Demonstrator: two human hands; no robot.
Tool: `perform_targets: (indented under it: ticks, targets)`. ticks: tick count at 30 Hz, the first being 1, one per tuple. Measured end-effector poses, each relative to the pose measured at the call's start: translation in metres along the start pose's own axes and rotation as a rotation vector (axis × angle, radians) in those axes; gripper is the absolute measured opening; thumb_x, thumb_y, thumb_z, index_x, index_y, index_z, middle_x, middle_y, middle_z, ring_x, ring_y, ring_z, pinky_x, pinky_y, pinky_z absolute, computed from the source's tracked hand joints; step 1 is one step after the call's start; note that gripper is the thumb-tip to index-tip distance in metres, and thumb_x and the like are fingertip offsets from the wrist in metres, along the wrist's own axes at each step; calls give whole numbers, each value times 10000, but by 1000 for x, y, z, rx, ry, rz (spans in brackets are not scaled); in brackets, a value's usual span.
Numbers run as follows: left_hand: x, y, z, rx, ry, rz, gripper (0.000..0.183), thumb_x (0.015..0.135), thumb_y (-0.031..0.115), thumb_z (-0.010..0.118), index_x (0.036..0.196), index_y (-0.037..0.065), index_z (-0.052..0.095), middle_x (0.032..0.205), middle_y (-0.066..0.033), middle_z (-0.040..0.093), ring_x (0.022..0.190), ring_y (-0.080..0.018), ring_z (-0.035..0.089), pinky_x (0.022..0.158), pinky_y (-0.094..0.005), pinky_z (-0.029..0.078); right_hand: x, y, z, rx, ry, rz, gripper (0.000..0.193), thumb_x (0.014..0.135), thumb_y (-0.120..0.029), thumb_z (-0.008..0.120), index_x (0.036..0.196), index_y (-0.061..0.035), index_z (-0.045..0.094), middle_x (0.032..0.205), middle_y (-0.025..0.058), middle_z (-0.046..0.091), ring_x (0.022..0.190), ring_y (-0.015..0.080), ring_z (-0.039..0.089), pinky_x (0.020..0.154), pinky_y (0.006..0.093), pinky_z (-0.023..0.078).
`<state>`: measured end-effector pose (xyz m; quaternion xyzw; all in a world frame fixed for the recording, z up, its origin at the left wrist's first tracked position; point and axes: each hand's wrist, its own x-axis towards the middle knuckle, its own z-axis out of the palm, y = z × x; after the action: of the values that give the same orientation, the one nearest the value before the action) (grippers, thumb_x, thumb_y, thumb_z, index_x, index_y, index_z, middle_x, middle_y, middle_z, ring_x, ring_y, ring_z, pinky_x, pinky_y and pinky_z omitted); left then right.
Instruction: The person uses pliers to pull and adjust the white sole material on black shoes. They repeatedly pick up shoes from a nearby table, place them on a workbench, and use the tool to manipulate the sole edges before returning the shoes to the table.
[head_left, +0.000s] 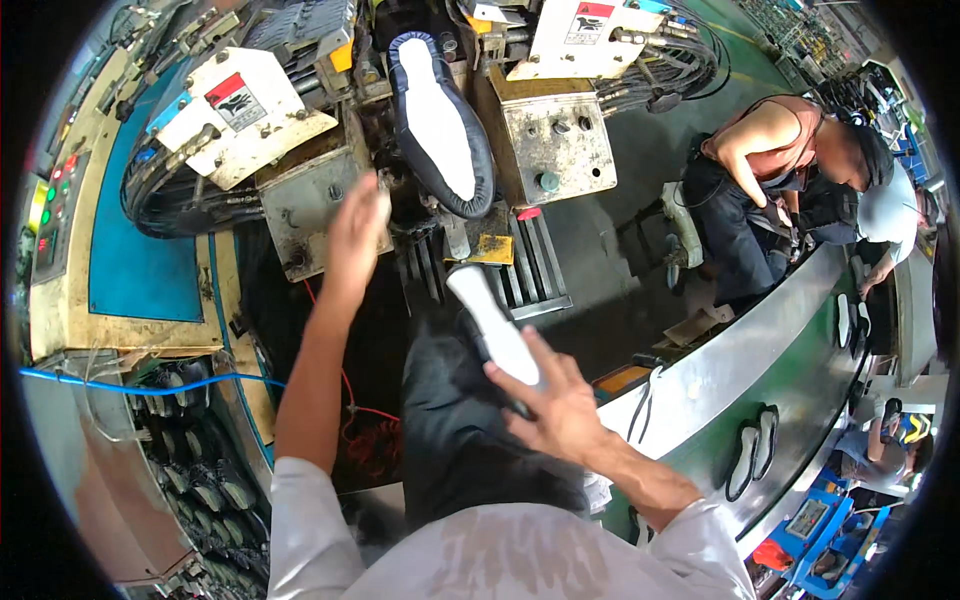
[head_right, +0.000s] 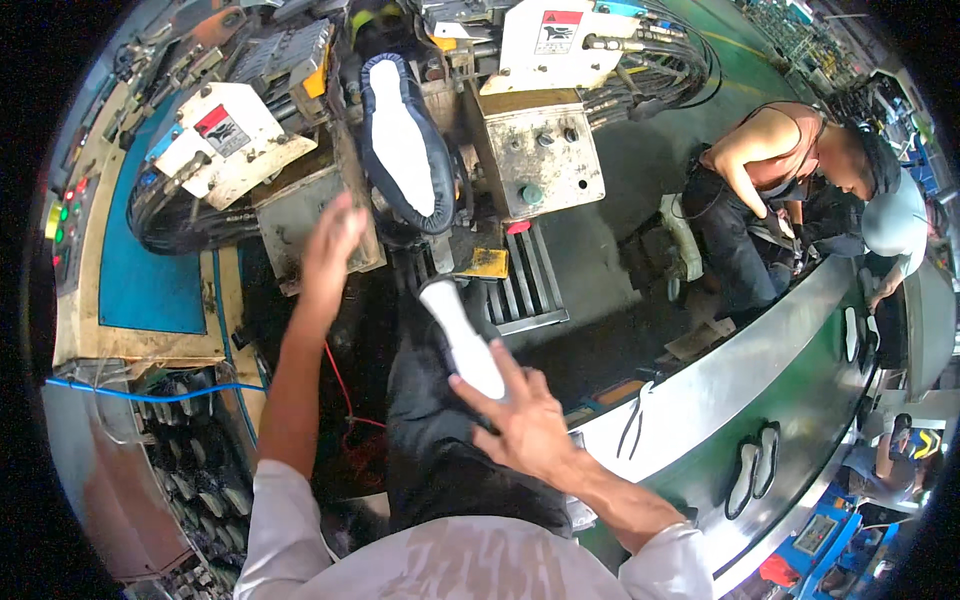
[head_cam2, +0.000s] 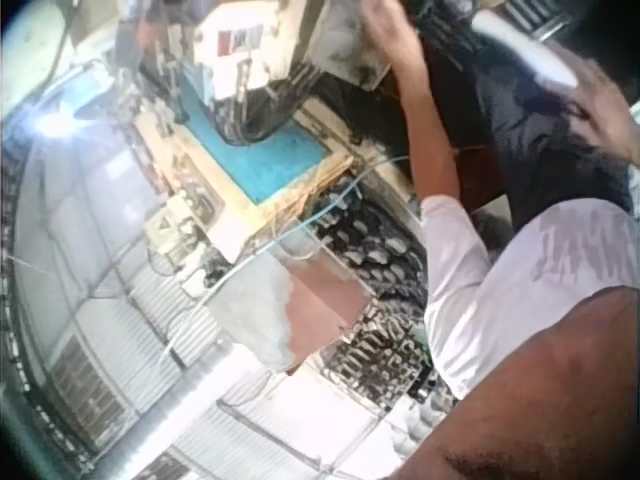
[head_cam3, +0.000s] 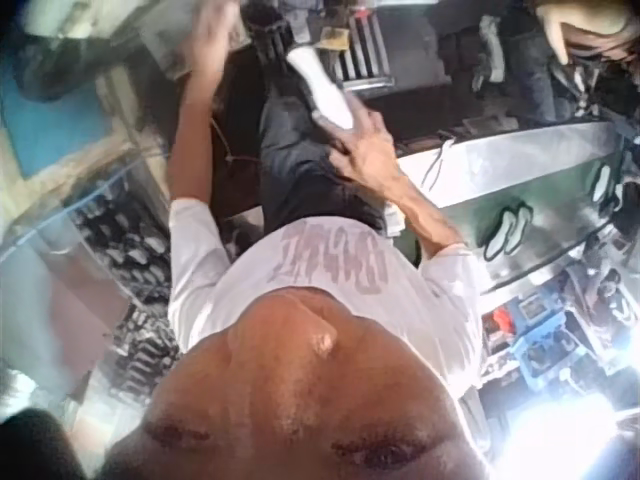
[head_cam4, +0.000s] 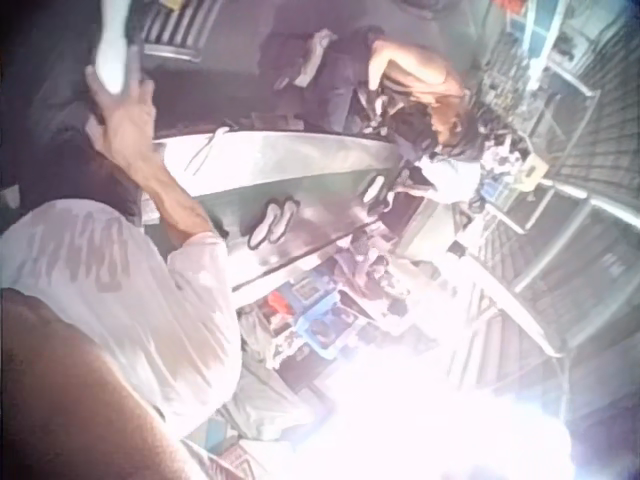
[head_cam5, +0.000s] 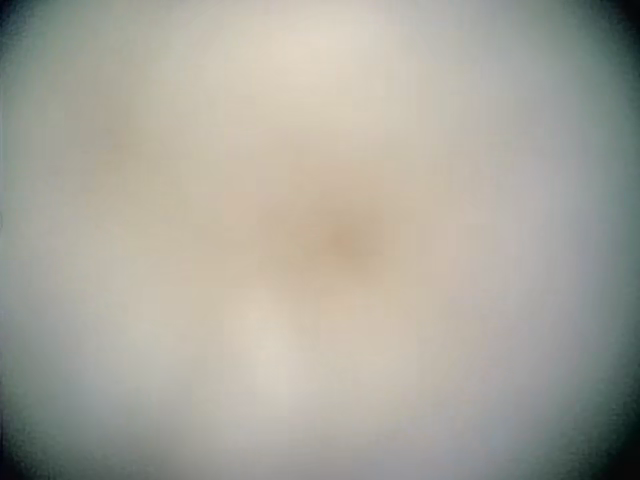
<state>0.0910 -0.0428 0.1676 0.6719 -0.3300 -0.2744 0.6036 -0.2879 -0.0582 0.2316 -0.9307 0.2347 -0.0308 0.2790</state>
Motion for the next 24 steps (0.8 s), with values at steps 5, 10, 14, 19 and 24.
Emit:
perform_targets:
  ticks: [5,10,14,19,24]
  targets:
    - [110,79,50,-813,-130,-401,496,1037,385,741,1433,119,609,1330,-106,707,1198,-243,686,1071,-471,560,32,2,-73,-213,266,36,761,809,-245,865,1533,-312,641,1679,332,317,1236,471,568,1038,543,563]
    - [86,105,27,-832,-165,-409,463,1048,342,625,1363,3,637,1204,-199,754,1105,-367,753,1026,-521,616,109,-4,-116,-348,368,-45,856,804,-230,860,1591,-374,557,1702,309,277,1252,494,554,1016,556,587]
    - [-11,136,-8,-880,-322,-351,767,977,533,532,1457,-65,568,1245,-299,727,1078,-428,767,901,-494,666,185,-16,-112,-367,421,-121,865,819,-250,865,1603,-404,533,1699,286,286,1258,536,548,1030,570,587]
    - [-80,134,-30,-991,-244,-364,929,865,525,633,1533,-100,471,1270,-391,676,936,-475,775,826,-547,676,252,-17,-83,-387,460,-129,840,888,-293,818,1643,-410,468,1717,311,256,1207,527,564,1068,576,542]
    - [-115,106,-53,-1154,-362,-417,988,853,456,704,1595,-109,378,1378,-399,614,1156,-577,700,988,-697,599,270,-21,-54,-386,439,-78,809,892,-306,810,1629,-399,489,1712,328,264,1262,555,528,1067,585,532]
